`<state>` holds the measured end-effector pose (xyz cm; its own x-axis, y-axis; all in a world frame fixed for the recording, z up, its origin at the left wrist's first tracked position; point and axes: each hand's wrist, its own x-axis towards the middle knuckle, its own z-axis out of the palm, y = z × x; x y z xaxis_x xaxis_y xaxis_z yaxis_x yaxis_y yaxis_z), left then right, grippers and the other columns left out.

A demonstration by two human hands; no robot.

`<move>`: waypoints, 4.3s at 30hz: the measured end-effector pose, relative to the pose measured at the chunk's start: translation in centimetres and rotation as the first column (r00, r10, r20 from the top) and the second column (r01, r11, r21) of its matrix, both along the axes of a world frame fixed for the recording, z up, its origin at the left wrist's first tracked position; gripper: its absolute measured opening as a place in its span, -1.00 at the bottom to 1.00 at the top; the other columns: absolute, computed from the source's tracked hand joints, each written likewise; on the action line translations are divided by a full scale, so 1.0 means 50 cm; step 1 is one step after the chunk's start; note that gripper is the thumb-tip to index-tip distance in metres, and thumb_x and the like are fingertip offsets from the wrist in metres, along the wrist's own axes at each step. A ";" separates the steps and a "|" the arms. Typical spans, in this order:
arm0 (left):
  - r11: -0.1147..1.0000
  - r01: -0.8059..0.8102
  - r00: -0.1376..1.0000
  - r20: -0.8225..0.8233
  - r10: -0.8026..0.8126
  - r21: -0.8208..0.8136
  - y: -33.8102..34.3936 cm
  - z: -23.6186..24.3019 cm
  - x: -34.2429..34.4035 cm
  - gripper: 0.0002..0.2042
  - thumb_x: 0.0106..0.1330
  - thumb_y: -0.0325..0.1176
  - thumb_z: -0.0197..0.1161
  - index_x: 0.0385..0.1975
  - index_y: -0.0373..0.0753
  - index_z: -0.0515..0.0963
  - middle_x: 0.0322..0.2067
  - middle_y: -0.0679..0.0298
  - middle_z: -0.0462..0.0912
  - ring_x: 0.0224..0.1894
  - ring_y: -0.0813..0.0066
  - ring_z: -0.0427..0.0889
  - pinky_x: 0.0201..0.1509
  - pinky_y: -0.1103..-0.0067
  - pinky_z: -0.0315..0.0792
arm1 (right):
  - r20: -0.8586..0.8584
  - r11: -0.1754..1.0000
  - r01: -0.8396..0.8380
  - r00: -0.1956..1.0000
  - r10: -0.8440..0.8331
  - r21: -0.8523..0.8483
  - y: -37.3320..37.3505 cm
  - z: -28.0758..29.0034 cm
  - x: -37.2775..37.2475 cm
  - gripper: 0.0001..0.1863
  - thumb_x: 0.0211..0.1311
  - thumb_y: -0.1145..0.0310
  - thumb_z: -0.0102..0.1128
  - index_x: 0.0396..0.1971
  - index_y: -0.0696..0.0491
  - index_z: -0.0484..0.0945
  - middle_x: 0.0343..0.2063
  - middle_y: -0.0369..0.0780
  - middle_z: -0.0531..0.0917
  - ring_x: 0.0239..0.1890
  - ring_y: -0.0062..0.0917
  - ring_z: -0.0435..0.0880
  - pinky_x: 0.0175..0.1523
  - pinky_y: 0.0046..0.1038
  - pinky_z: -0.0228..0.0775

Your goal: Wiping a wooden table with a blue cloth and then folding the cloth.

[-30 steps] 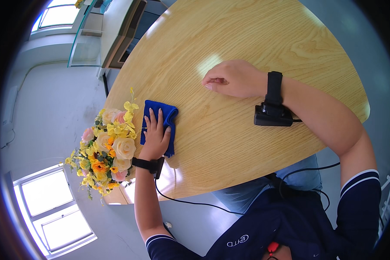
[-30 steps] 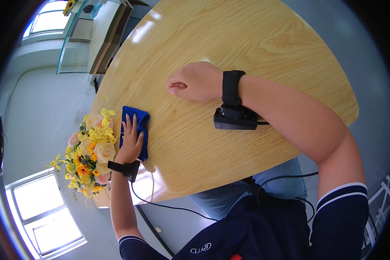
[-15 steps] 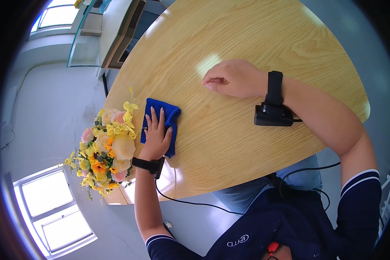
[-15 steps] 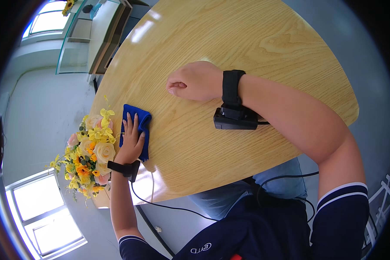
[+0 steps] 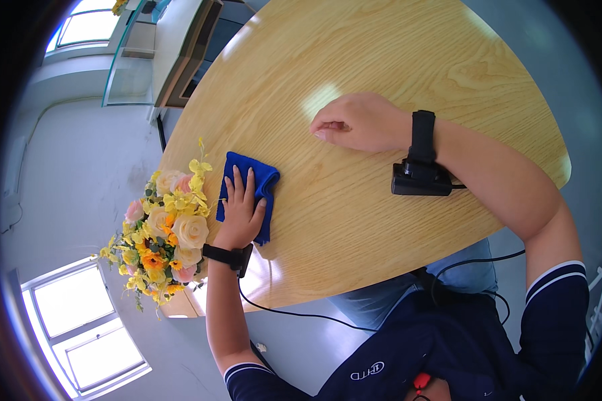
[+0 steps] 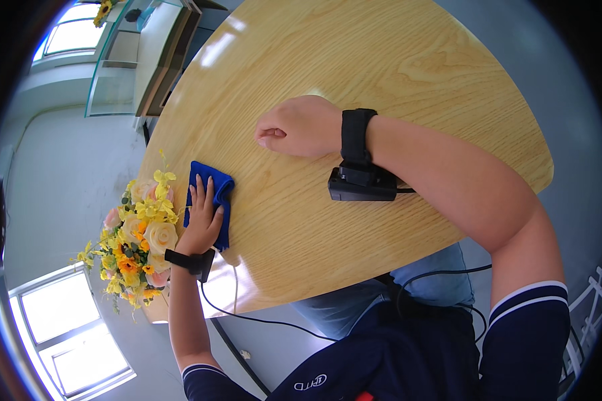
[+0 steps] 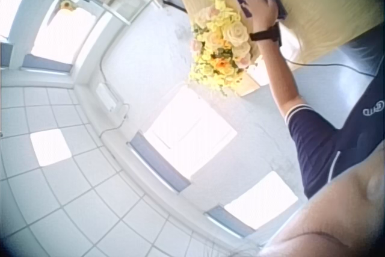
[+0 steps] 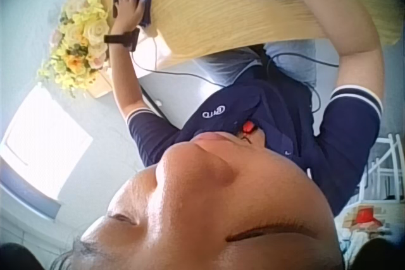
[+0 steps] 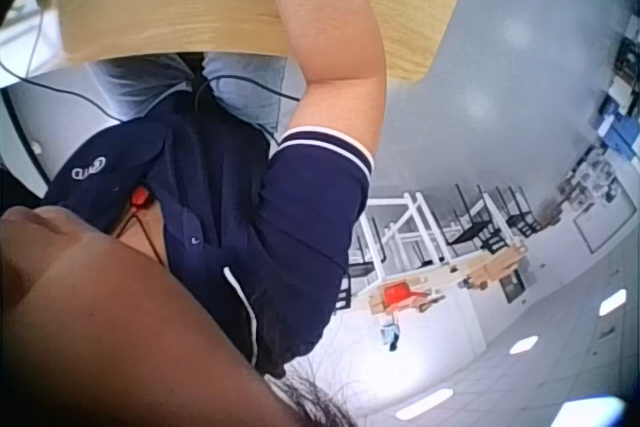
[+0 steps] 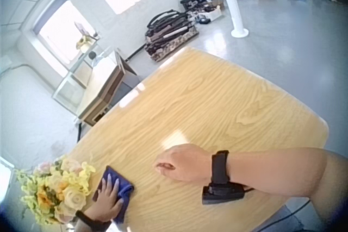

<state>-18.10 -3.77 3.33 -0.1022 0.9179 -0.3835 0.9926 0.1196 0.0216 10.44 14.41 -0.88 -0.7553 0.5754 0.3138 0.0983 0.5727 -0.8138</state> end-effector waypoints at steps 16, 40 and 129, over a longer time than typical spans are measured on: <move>1.000 0.023 1.000 0.019 -0.023 -0.010 0.004 0.004 -0.006 -0.32 0.32 -0.09 -0.02 0.38 -0.02 -0.14 0.40 0.05 -0.39 0.40 -0.18 -0.38 0.24 -0.19 -0.16 | -0.013 1.000 -0.011 1.000 0.011 0.011 -0.004 -0.002 0.002 -0.80 0.17 0.24 0.09 -0.42 0.05 0.57 -0.56 -0.25 0.59 -0.45 -0.36 0.58 -0.34 -0.36 0.37; 0.995 -0.026 0.999 0.022 0.029 -0.098 0.011 0.014 -0.005 -0.25 0.28 -0.02 0.06 0.39 0.04 -0.18 0.40 0.12 -0.47 0.41 -0.10 -0.47 0.24 -0.21 -0.23 | -0.044 1.000 0.003 0.999 -0.002 0.028 -0.003 -0.006 0.000 -0.80 0.16 0.23 0.10 -0.43 0.05 0.57 -0.56 -0.26 0.58 -0.44 -0.36 0.57 -0.33 -0.36 0.37; 0.986 0.114 0.993 -0.003 -0.115 -0.120 -0.210 0.043 0.195 -0.25 0.21 0.17 0.05 0.34 -0.10 0.06 0.37 -0.11 -0.25 0.38 -0.26 -0.30 0.18 -0.28 -0.15 | 0.019 0.995 -0.071 0.997 0.073 -0.069 -0.004 0.013 0.003 -0.77 0.24 0.30 0.14 -0.17 0.10 0.58 -0.44 -0.26 0.61 -0.43 -0.60 0.48 -0.28 -0.56 0.34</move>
<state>-8.34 -14.28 5.49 -0.0030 0.8715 -0.4903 1.0000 0.0059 0.0045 10.58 14.22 -0.24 -0.8016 0.5388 0.2592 0.0765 0.5224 -0.8492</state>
